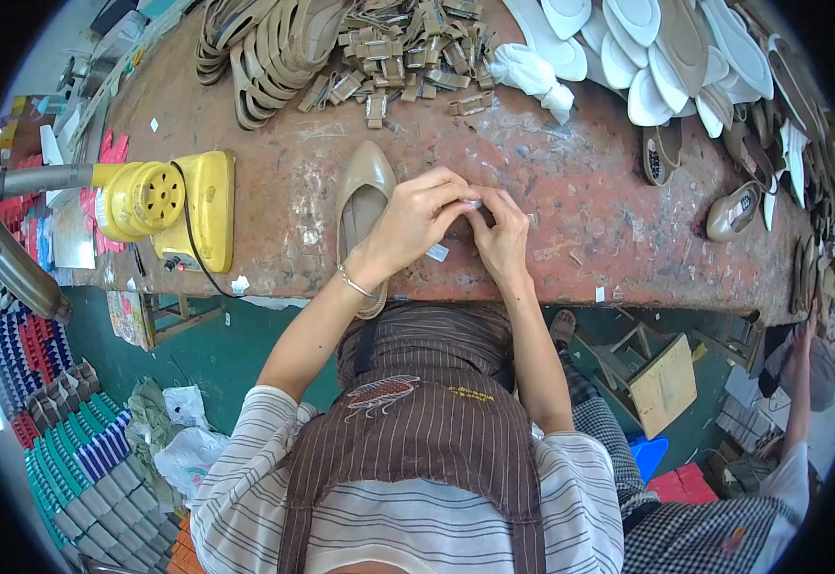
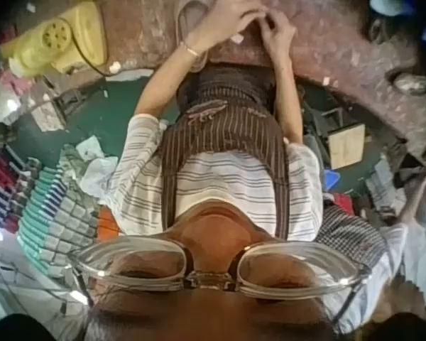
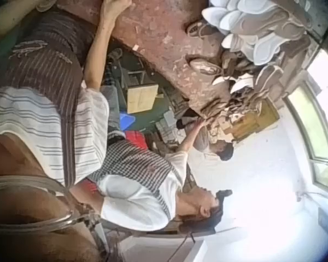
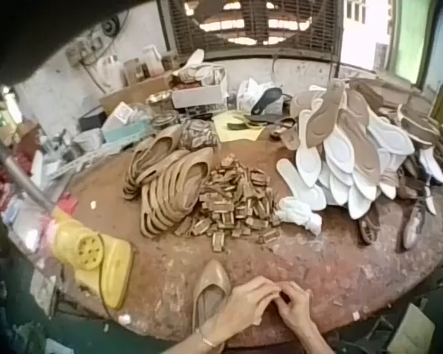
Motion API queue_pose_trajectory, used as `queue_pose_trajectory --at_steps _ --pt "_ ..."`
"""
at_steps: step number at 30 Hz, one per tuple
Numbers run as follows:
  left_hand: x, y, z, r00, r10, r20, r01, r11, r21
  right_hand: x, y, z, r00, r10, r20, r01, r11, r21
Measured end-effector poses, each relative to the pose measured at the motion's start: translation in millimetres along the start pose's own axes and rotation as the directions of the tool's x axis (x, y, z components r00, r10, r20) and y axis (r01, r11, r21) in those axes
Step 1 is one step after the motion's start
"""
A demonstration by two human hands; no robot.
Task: Applying glue and attaching decorative ornaments to shoes in a factory environment.
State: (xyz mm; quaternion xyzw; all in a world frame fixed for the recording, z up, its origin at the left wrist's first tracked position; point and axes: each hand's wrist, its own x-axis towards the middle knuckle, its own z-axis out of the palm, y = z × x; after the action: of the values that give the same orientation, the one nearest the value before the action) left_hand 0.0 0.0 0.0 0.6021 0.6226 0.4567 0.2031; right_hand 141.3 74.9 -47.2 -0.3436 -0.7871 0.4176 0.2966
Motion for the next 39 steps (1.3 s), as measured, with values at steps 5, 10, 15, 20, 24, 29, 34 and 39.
queue_pose_trajectory --at_steps 5,10,15,20,24,29,34,39 --pt "0.9 -14.3 6.4 0.987 0.096 -0.126 -0.101 0.994 -0.033 0.9 5.5 5.6 0.998 -0.041 -0.046 0.039 0.998 -0.042" --pt "-2.0 -11.8 16.5 0.958 0.168 -0.233 -0.148 0.984 0.100 1.2 7.3 8.2 0.992 -0.068 -0.105 0.069 0.998 0.012" --pt "-5.7 -1.3 11.0 0.960 0.040 -0.278 -0.050 0.998 -0.027 -1.2 3.6 7.0 0.985 -0.101 -0.137 0.100 0.995 -0.015" --pt "2.0 8.2 3.1 0.964 0.139 -0.228 -0.125 0.989 0.077 -5.9 8.9 9.1 0.995 -0.021 -0.096 0.020 1.000 -0.012" --pt "19.0 31.3 -25.7 0.916 0.161 -0.368 -0.098 0.978 0.184 -4.3 12.2 5.8 0.992 -0.072 -0.103 0.072 0.997 -0.002" --pt "-13.1 -24.6 -91.6 0.687 -0.164 -0.708 0.282 0.958 0.052 2.3 2.4 1.9 0.994 -0.055 -0.099 0.059 0.998 0.032" --pt "-77.6 -85.3 -137.0 0.553 -0.256 -0.793 0.590 0.792 0.156 5.5 1.4 0.7 0.987 -0.097 -0.127 0.099 0.995 0.012" --pt "-113.6 -104.7 -151.7 0.586 -0.290 -0.757 0.727 0.600 0.333 3.7 -1.9 8.0 0.989 -0.071 -0.126 0.072 0.997 -0.002"
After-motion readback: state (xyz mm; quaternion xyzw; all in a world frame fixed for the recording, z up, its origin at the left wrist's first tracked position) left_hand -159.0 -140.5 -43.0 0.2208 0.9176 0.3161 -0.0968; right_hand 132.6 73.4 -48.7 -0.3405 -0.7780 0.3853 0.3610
